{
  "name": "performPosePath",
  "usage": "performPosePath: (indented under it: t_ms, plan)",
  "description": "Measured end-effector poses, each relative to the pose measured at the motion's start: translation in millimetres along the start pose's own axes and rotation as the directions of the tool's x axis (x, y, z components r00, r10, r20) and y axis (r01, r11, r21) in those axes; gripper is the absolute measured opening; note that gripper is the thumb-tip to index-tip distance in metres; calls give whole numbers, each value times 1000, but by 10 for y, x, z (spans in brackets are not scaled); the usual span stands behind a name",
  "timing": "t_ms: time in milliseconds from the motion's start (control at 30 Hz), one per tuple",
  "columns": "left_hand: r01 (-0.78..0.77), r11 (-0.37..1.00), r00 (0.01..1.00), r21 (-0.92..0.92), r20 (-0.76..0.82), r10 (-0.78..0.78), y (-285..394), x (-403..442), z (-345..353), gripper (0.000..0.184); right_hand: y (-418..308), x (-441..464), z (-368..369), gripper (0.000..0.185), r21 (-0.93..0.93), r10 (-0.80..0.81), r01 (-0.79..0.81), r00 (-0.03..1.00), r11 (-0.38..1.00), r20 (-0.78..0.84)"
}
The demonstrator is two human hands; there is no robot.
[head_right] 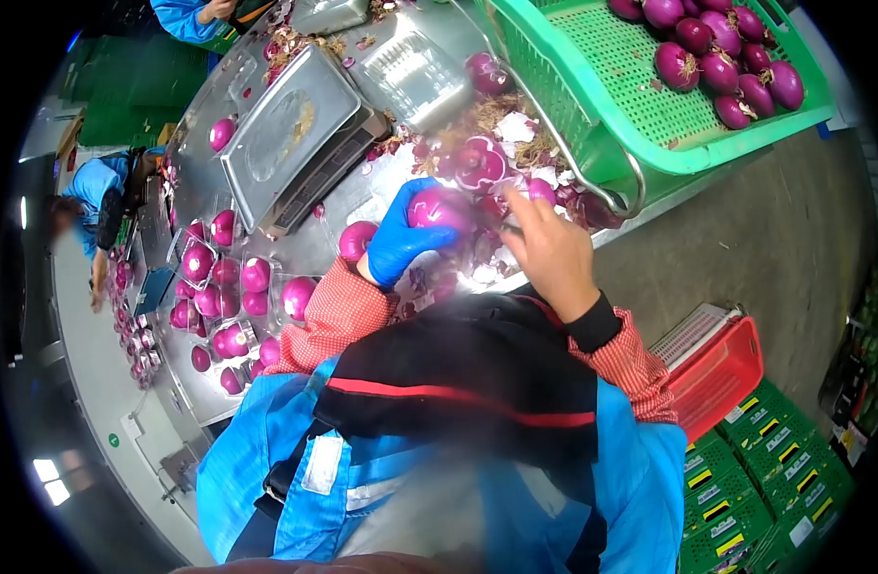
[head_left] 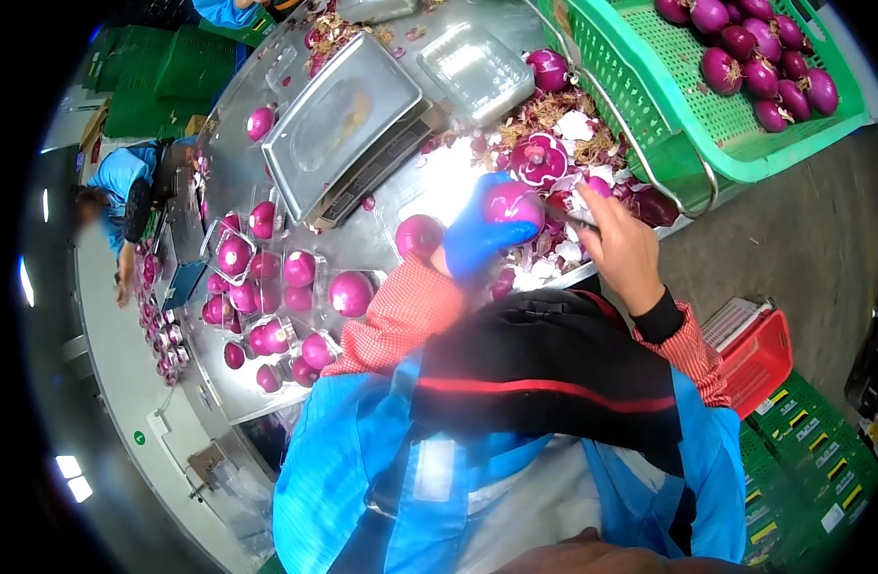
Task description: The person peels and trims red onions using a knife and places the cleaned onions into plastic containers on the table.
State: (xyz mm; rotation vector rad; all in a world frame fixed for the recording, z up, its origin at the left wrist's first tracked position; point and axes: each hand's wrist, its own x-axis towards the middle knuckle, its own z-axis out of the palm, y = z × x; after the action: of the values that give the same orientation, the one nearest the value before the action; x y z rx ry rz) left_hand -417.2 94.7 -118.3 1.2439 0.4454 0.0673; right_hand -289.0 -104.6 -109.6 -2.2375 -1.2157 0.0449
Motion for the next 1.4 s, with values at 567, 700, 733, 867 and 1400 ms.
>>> performPosePath:
  t_ms: [567,700,733,867,1400]
  plan:
    - [-9,964,998,267,-57,25,91,-47,66,78,55,-52,74,46,-121,-15,17,1000,992,15]
    - [0,949,997,316,-69,23,125,-76,123,77,74,-77,333,30,262,248,-261,965,929,81]
    - [-8,945,998,328,-63,31,99,-78,128,77,128,-35,366,31,364,374,-426,904,828,207]
    - [-36,939,998,341,-30,49,0,-109,143,75,157,118,213,38,353,422,-561,815,749,398]
    - [-54,976,999,210,9,53,11,-43,10,86,1,117,102,46,239,226,-226,974,944,28]
